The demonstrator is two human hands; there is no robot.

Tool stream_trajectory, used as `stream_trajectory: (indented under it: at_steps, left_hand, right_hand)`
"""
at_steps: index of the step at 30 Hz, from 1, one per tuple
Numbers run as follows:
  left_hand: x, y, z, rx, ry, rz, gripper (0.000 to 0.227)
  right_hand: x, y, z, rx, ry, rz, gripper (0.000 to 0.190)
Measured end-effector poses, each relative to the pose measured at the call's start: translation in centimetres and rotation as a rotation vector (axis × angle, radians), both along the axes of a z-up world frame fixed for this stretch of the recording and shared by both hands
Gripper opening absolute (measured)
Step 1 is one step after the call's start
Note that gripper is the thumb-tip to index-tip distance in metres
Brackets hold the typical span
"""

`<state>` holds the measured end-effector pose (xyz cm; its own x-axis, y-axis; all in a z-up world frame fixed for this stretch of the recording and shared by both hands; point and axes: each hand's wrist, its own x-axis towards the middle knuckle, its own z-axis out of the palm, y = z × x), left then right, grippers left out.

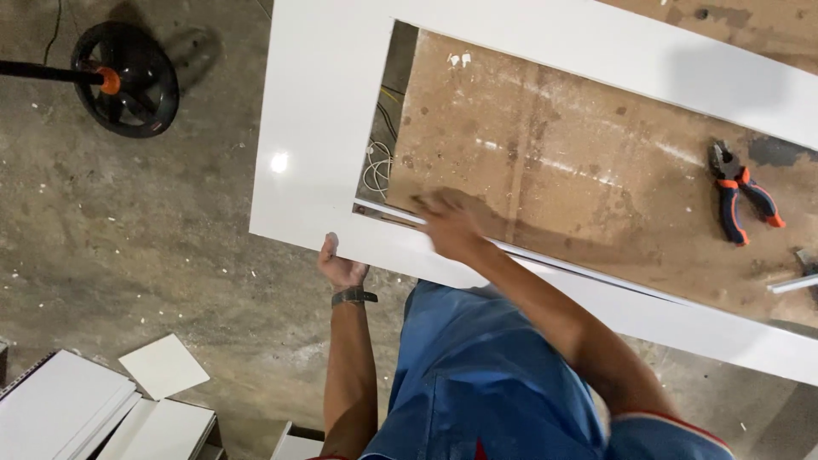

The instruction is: Installing white plastic trim onto a rectangular white wooden frame using cutting tools and a utility knife.

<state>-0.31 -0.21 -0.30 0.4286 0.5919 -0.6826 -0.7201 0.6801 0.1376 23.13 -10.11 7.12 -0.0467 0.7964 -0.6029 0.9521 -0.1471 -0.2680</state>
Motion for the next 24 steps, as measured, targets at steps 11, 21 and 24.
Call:
stream_trajectory:
  at_steps: [11,21,24]
  left_hand:
    - [-1.5,-0.6,-4.2,0.159,-0.003,0.026,0.05]
    - [-1.0,0.0,-2.4,0.213,-0.035,0.017,0.056]
    - [-1.6,-0.3,-4.0,0.227,0.211,-0.032,0.061]
  right_hand:
    - [-5.1,9.8,-2.2,-0.076,0.187,-0.285,0.062]
    - [-4.7,10.2,-4.0,0.002,0.131,-0.19,0.043]
    - [-4.5,10.6,-1.5,-0.105,0.188,-0.235,0.051]
